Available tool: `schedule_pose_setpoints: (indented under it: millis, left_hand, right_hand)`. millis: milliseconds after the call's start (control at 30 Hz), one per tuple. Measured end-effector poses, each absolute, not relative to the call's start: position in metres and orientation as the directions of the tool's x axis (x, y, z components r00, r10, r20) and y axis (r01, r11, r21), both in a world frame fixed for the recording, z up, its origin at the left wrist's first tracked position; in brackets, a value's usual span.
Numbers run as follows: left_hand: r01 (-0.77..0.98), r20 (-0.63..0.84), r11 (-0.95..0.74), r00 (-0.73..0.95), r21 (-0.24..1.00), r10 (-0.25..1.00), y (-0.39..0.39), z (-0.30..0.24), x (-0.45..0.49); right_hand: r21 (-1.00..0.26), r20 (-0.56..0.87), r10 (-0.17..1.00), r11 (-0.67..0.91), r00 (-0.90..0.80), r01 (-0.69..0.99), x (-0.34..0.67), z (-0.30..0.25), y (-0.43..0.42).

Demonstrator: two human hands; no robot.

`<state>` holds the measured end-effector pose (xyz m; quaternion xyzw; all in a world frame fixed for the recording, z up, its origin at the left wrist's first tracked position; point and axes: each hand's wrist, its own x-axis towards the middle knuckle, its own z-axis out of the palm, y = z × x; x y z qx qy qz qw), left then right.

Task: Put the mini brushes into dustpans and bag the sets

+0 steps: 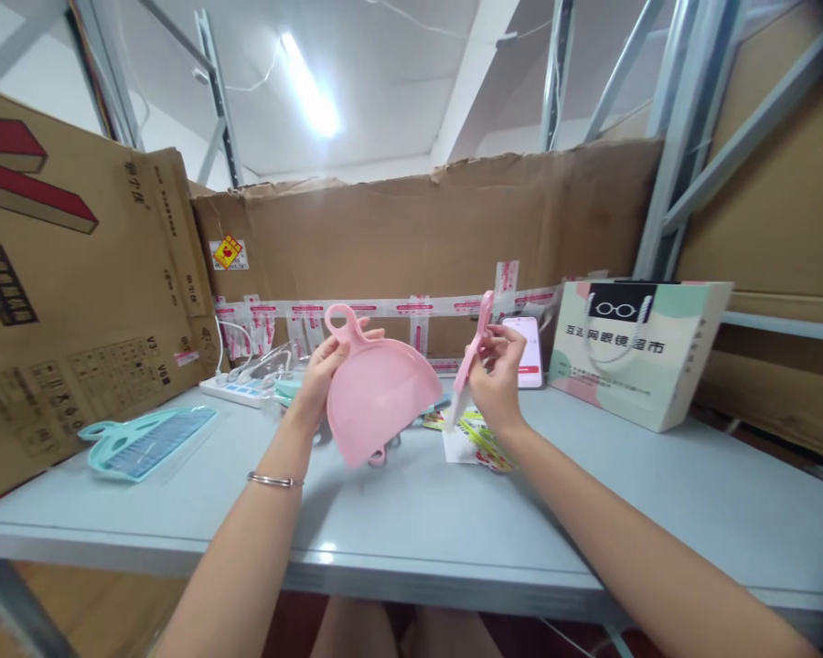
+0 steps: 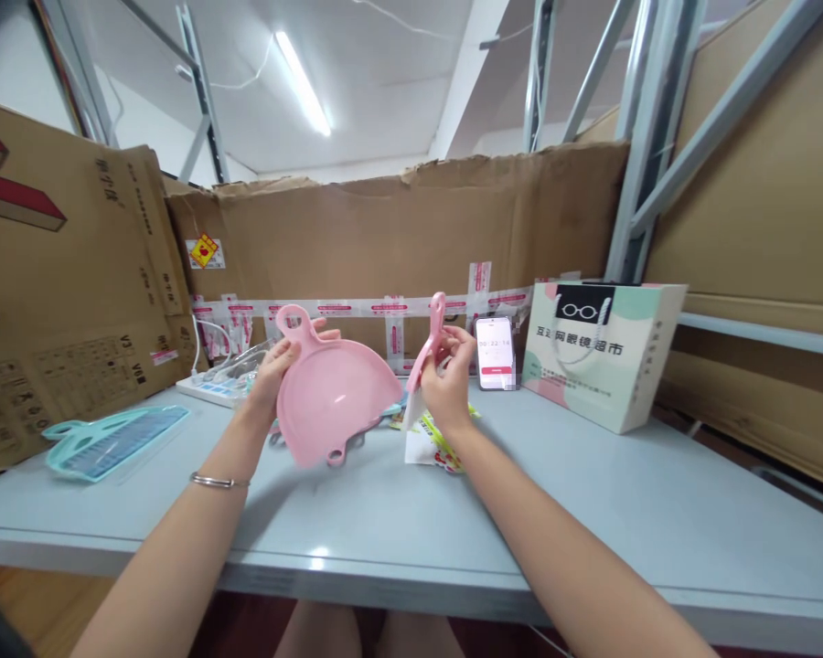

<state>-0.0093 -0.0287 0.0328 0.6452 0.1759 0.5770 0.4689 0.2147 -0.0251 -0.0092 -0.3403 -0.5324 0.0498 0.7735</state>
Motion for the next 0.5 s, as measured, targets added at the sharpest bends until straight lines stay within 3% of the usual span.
schedule_pose_setpoints:
  millis: [200, 500]
  left_hand:
    - [-0.268, 0.430, -0.337, 0.509, 0.902, 0.746, -0.0329, 0.0288, -0.0077]
    - [-0.226, 0.361, -0.281, 0.606, 0.933, 0.709, -0.0361, 0.0293, -0.0054]
  right_hand:
    - [-0.657, 0.731, 0.538, 0.720, 0.420, 0.223, 0.2143, -0.0137, -0.0225]
    - [-0.655, 0.753, 0.582, 0.707, 0.307, 0.266, 0.2160, -0.0179, -0.0233]
